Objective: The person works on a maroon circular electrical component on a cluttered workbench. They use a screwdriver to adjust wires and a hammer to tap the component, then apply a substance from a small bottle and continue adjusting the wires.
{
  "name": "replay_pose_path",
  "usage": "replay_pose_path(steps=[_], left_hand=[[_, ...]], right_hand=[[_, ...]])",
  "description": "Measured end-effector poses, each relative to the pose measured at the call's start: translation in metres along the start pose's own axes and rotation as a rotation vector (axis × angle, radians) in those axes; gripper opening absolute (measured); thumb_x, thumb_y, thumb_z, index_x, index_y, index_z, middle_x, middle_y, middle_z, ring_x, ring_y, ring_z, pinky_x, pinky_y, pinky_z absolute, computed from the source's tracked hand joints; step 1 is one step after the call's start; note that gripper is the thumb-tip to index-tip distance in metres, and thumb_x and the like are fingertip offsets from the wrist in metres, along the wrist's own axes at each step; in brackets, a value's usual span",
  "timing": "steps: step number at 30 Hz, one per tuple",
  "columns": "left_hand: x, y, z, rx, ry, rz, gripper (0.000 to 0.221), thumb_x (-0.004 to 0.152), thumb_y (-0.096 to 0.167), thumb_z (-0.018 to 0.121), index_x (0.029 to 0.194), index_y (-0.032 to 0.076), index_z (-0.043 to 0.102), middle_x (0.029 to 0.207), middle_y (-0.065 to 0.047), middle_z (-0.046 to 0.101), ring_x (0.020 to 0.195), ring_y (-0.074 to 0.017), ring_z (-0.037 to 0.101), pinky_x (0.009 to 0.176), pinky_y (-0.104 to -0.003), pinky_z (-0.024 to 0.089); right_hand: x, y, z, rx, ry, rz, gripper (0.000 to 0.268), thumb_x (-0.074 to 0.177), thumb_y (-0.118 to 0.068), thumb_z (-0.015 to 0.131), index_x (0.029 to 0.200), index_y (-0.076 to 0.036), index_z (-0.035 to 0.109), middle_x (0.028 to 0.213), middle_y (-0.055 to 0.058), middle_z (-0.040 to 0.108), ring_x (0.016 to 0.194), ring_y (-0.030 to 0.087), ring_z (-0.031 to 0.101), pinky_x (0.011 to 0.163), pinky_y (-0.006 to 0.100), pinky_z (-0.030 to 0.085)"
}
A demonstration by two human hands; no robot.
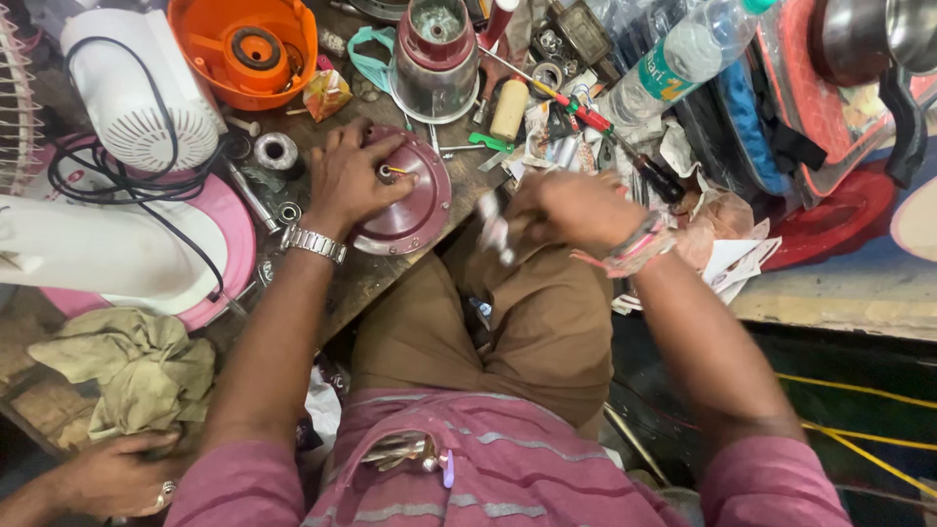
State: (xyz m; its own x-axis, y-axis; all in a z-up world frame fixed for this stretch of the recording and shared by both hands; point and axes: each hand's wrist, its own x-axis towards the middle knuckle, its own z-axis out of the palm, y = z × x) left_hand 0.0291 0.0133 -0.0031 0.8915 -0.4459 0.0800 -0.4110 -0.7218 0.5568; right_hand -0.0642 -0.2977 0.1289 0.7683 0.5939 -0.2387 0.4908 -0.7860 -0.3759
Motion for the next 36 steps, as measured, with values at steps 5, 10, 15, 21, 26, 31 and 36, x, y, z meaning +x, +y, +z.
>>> replay_pose_path(steps=[5, 10, 15, 21, 26, 31, 36], left_hand=[[-0.002, -0.003, 0.000, 0.006, -0.014, 0.011, 0.074, 0.072, 0.067, 0.072, 0.137, 0.033, 0.069, 0.154, -0.021, 0.046, 0.139, -0.0438, 0.039, 0.102, -0.066, 0.031], [0.004, -0.005, 0.006, 0.002, -0.014, 0.021, 0.076, 0.072, 0.068, 0.073, 0.139, 0.032, 0.066, 0.157, -0.023, 0.042, 0.143, -0.0461, 0.034, 0.103, -0.071, 0.027], [-0.001, -0.005, 0.002, -0.017, -0.003, 0.014, 0.077, 0.073, 0.069, 0.073, 0.139, 0.030, 0.066, 0.157, -0.023, 0.043, 0.143, -0.0457, 0.036, 0.104, -0.071, 0.027], [-0.008, 0.004, 0.001, -0.021, 0.067, -0.031, 0.074, 0.072, 0.062, 0.075, 0.137, 0.027, 0.070, 0.154, -0.022, 0.047, 0.141, -0.0420, 0.040, 0.104, -0.064, 0.033], [-0.011, 0.008, 0.010, 0.000, 0.152, -0.093, 0.071, 0.074, 0.059, 0.076, 0.134, 0.023, 0.072, 0.152, -0.022, 0.048, 0.138, -0.0420, 0.041, 0.105, -0.064, 0.032], [-0.010, 0.007, 0.009, 0.011, 0.162, -0.103, 0.071, 0.074, 0.060, 0.078, 0.133, 0.022, 0.073, 0.151, -0.023, 0.048, 0.138, -0.0420, 0.041, 0.104, -0.068, 0.030], [-0.008, 0.011, 0.006, 0.002, 0.124, -0.134, 0.073, 0.072, 0.061, 0.078, 0.133, 0.022, 0.071, 0.152, -0.023, 0.047, 0.136, -0.0435, 0.041, 0.105, -0.066, 0.033]], right_hand=[[0.029, -0.026, 0.016, 0.020, -0.141, -0.053, 0.036, 0.070, -0.016, 0.077, 0.105, -0.016, 0.076, 0.100, 0.010, 0.071, 0.094, 0.034, 0.069, 0.081, 0.046, 0.053], [0.039, -0.025, 0.016, -0.100, -0.053, 0.007, 0.040, 0.070, -0.017, 0.077, 0.110, -0.018, 0.076, 0.103, 0.009, 0.072, 0.094, 0.034, 0.069, 0.079, 0.047, 0.053], [0.042, -0.031, 0.015, -0.086, -0.083, 0.088, 0.034, 0.073, -0.022, 0.077, 0.107, -0.019, 0.077, 0.103, 0.010, 0.071, 0.095, 0.033, 0.069, 0.078, 0.048, 0.053], [-0.002, 0.004, 0.024, -0.006, 0.227, 0.125, 0.040, 0.073, -0.016, 0.074, 0.113, -0.014, 0.075, 0.106, 0.012, 0.070, 0.096, 0.036, 0.068, 0.079, 0.048, 0.053], [-0.048, 0.069, 0.037, -0.196, 0.408, 0.493, 0.034, 0.081, -0.020, 0.077, 0.115, -0.015, 0.076, 0.099, 0.015, 0.068, 0.091, 0.039, 0.067, 0.078, 0.051, 0.053], [-0.038, 0.081, 0.039, -0.369, 0.515, 0.452, 0.028, 0.082, -0.018, 0.076, 0.110, -0.014, 0.077, 0.105, 0.013, 0.071, 0.093, 0.037, 0.069, 0.080, 0.053, 0.052], [0.051, 0.032, 0.061, 0.029, 0.414, 0.027, 0.027, 0.086, -0.010, 0.071, 0.113, -0.004, 0.073, 0.102, 0.020, 0.067, 0.097, 0.040, 0.065, 0.086, 0.049, 0.053]])
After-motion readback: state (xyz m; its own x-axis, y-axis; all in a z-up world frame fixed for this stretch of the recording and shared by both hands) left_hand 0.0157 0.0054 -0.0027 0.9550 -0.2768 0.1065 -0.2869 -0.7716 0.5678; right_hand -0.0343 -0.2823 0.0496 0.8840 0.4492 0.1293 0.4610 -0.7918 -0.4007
